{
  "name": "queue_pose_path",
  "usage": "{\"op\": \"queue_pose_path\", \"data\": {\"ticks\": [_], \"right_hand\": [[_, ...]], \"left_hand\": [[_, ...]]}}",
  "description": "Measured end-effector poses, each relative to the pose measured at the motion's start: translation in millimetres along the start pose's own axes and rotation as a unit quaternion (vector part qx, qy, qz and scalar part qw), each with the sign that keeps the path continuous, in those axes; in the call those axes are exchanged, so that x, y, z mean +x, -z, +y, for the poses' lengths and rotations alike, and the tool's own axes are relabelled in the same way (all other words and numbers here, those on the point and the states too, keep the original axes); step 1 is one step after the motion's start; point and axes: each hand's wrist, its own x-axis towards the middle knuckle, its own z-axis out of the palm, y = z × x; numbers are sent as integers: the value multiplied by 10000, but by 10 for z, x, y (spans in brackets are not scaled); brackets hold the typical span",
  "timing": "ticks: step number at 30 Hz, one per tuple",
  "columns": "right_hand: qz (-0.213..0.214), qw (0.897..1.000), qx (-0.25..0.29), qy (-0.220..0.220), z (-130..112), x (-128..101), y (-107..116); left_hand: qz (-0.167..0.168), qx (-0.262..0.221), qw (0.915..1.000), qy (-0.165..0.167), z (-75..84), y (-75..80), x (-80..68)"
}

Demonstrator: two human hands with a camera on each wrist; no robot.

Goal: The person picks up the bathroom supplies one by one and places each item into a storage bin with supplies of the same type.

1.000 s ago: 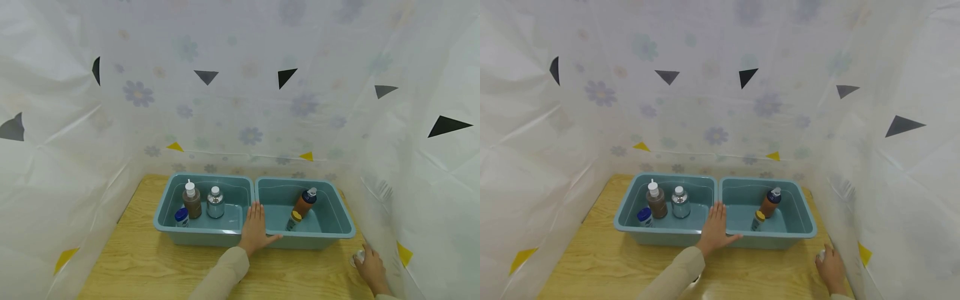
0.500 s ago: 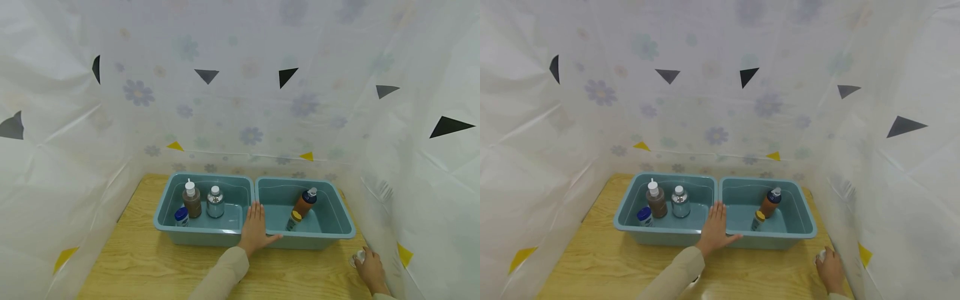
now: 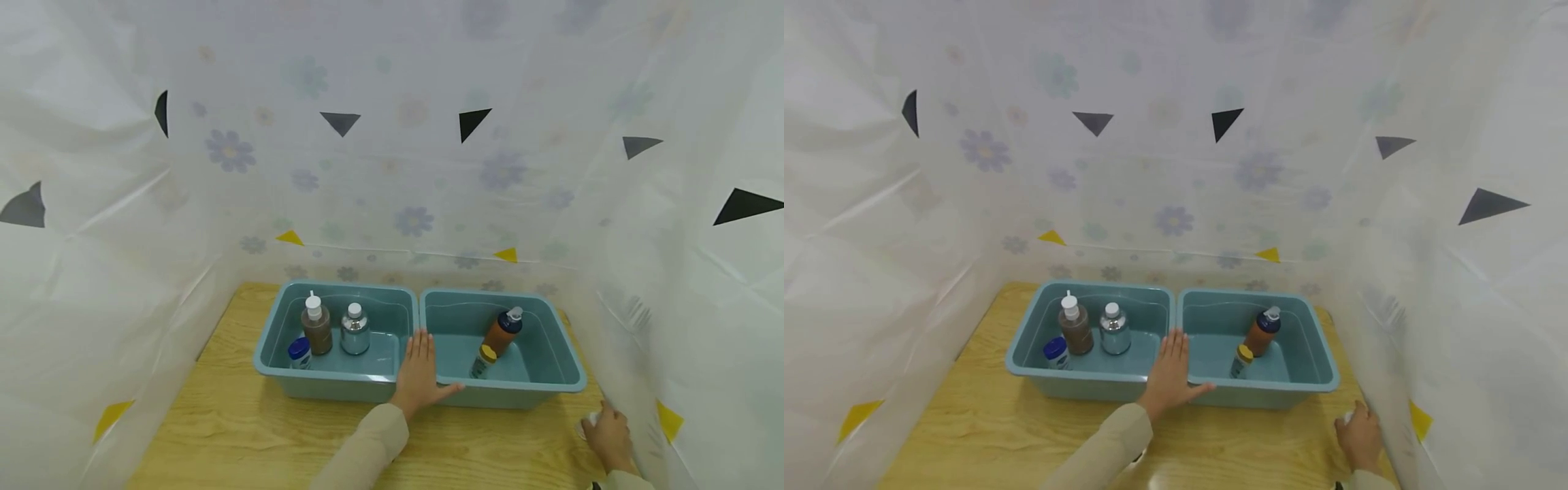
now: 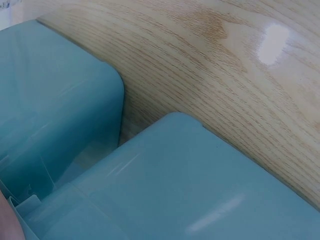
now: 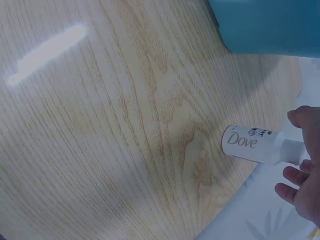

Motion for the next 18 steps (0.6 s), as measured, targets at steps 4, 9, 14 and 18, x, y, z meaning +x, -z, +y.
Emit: {"op": "queue_pose_path", "data": {"ticks": [4, 9, 14, 18], "right_hand": [[-112, 9999, 84, -87, 11, 18, 14], [-155, 9997, 186, 10, 68, 30, 25], [-104, 9996, 78, 238, 121, 72, 35], [94, 9996, 168, 209, 110, 88, 29]], "left_hand": [[-4, 89, 10000, 16, 2, -12, 14], [25, 154, 9999, 34, 7, -51, 19], [-10, 195, 9998, 45, 14, -43, 19], [-22, 207, 9998, 40, 13, -32, 17]]}}
